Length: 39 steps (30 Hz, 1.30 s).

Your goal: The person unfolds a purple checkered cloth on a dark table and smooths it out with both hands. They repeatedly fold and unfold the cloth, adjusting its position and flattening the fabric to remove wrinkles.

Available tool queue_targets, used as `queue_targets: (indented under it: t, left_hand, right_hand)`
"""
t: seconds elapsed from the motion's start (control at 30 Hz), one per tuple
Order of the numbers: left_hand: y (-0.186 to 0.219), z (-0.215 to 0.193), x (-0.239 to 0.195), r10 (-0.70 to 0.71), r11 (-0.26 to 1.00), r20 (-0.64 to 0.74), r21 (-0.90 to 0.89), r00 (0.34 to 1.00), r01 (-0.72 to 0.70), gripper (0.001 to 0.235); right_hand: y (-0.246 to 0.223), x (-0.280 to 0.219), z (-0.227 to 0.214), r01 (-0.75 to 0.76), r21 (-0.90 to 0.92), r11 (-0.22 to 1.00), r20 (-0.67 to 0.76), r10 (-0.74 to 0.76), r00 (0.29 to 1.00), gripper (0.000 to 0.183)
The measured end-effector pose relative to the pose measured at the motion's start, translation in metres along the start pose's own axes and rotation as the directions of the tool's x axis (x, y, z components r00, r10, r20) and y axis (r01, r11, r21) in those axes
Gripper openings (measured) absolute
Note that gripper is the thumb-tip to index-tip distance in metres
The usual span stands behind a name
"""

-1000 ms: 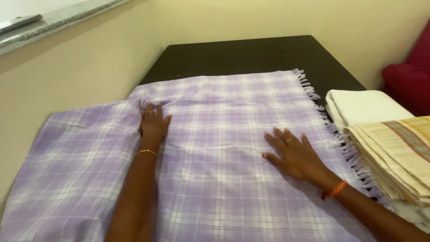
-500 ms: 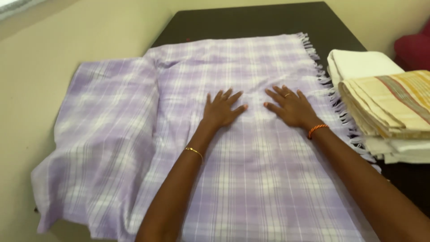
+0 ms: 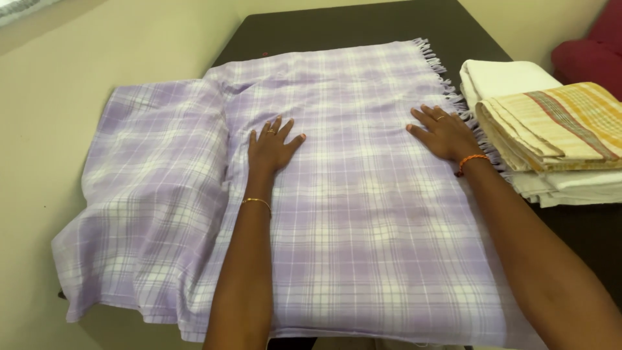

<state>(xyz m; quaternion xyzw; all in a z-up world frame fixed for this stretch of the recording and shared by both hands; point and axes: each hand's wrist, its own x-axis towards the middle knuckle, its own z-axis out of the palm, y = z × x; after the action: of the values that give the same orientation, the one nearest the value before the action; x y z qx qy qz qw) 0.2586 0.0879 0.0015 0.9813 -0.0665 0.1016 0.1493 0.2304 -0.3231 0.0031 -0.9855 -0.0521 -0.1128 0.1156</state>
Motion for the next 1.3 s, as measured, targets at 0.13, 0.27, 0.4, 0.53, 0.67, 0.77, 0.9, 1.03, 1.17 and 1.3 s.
queue_targets:
  t: [0.13, 0.27, 0.4, 0.53, 0.67, 0.77, 0.9, 1.03, 1.17, 1.3]
  left_hand:
    - [-0.007, 0.002, 0.015, 0.009, 1.0, 0.002, 0.014, 1.0, -0.009, 0.078]
    - [-0.013, 0.004, 0.032, 0.03, 0.999, 0.011, 0.014, 0.999, -0.03, 0.079]
    - [-0.022, 0.012, 0.054, 0.042, 0.999, -0.01, 0.016, 0.999, -0.042, 0.08]
    - [-0.025, 0.013, 0.068, 0.033, 0.999, -0.024, 0.039, 0.999, -0.032, 0.079]
    - [-0.022, 0.011, 0.069, 0.021, 1.0, -0.028, 0.019, 0.999, -0.021, 0.077]
    - [-0.021, 0.011, 0.065, 0.041, 0.999, -0.08, -0.012, 0.996, -0.042, 0.074]
    - [-0.014, 0.028, 0.069, 0.126, 0.992, -0.187, 0.03, 0.974, -0.123, 0.064]
    - [0.031, 0.033, 0.062, 0.382, 0.862, -0.212, 0.433, 0.899, -0.264, 0.062]
    - [0.073, 0.039, -0.006, 0.562, 0.796, -0.021, 0.285, 0.827, -0.534, 0.069]
    - [0.095, -0.001, -0.151, 0.555, 0.806, 0.102, 0.179, 0.825, -0.565, 0.076]
  right_hand:
    - [0.002, 0.016, 0.005, 0.012, 0.013, 1.0, 0.0, -0.012, 1.0, 0.073]
    - [0.005, 0.033, 0.01, 0.013, 0.02, 1.0, 0.008, -0.013, 1.0, 0.073]
    - [0.005, 0.055, 0.011, 0.045, 0.048, 0.998, -0.022, -0.044, 0.999, 0.072]
    - [0.006, 0.076, 0.015, 0.061, 0.078, 0.995, -0.01, -0.06, 0.998, 0.071]
    - [0.008, 0.08, 0.016, 0.045, 0.1, 0.994, 0.001, -0.045, 0.999, 0.07]
    - [0.014, 0.081, 0.022, 0.084, 0.091, 0.992, -0.032, -0.081, 0.996, 0.069]
    - [0.001, 0.077, 0.017, 0.205, -0.061, 0.977, -0.263, -0.214, 0.941, 0.071]
    - [-0.066, 0.052, -0.014, 0.302, -0.268, 0.915, -0.249, -0.369, 0.896, 0.074]
    - [-0.132, -0.041, -0.031, 0.485, -0.139, 0.864, -0.049, -0.495, 0.868, 0.076]
    - [-0.156, -0.154, -0.034, 0.459, -0.008, 0.888, 0.221, -0.446, 0.867, 0.083]
